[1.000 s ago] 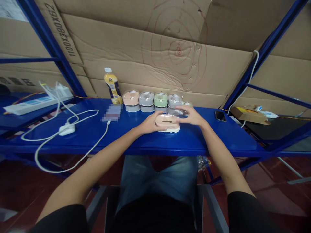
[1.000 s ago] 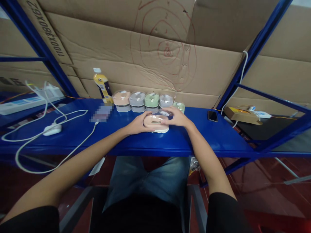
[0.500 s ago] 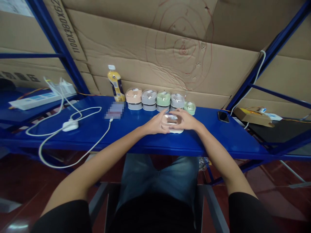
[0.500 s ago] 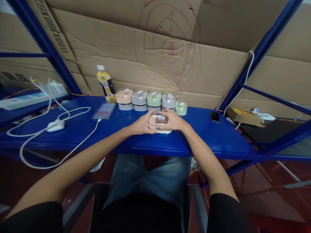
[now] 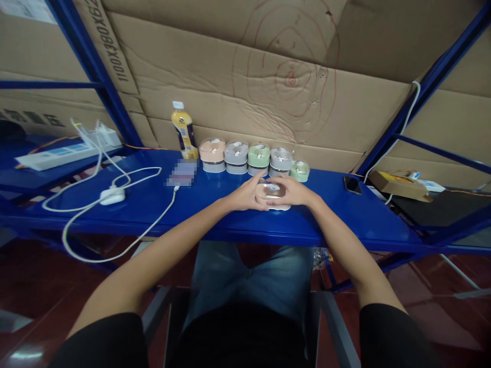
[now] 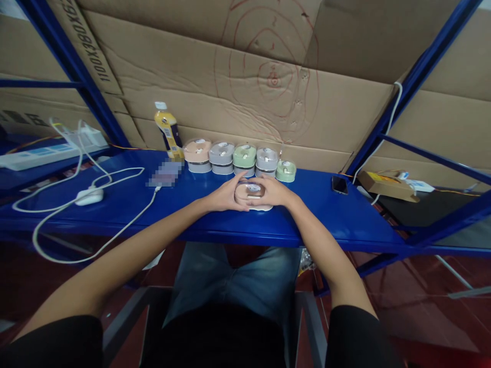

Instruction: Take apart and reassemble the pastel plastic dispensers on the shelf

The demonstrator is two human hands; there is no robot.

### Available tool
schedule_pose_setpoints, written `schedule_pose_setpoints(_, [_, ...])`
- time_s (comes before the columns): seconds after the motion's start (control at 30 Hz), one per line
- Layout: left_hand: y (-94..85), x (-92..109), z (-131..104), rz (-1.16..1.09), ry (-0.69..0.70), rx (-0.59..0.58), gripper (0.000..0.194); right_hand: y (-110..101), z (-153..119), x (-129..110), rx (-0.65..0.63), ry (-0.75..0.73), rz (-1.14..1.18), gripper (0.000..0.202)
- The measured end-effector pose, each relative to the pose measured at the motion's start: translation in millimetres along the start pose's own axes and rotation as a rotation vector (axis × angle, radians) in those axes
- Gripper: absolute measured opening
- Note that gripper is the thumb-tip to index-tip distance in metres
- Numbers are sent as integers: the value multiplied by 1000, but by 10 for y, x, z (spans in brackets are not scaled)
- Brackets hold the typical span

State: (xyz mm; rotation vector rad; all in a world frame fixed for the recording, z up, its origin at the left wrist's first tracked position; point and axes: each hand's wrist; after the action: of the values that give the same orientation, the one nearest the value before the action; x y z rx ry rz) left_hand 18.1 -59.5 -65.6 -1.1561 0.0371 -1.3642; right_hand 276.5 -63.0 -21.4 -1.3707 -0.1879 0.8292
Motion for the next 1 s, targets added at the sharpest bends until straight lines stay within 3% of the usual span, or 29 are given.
schedule_pose_setpoints(0.2, [-11, -82, -33, 50, -6, -13, 136, 31, -27, 41, -51, 9, 16, 103])
schedule_pose_setpoints(0.33, [5, -154, -74, 42, 20, -38, 126, -19, -271, 35, -59, 100, -4, 114])
schedule_pose_setpoints(0.5, [19, -138, -74, 80, -8, -74, 107, -247, -1029, 151, -15, 353, -167, 105])
schedule_pose_setpoints(0.63, [0, -64, -69, 120, -37, -97, 95, -455, -1445, 495, 54, 738, -414, 102])
schedule_pose_setpoints(0.73, [-7, -39, -70, 147, -46, -108, 91, -548, -1341, 846, 90, 940, -474, 103])
schedule_pose_setpoints(0.83, [-5, -40, -70, 155, -36, -110, 88, -598, -978, 1157, 132, 1073, -485, 105])
schedule_pose_setpoints(1.0, [-9, -24, -67, 157, -50, -118, 87, -626, -430, 1429, 166, 1029, -417, 87])
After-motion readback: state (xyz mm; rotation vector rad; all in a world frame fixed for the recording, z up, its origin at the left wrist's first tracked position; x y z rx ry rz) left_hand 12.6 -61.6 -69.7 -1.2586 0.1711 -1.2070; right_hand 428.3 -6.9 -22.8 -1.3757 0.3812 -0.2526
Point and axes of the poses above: each hand's wrist, its own z-axis towards the middle knuckle, its own y-axis out of the palm, x = y × z, and after that the axes turned 8 degrees about y, right-handed
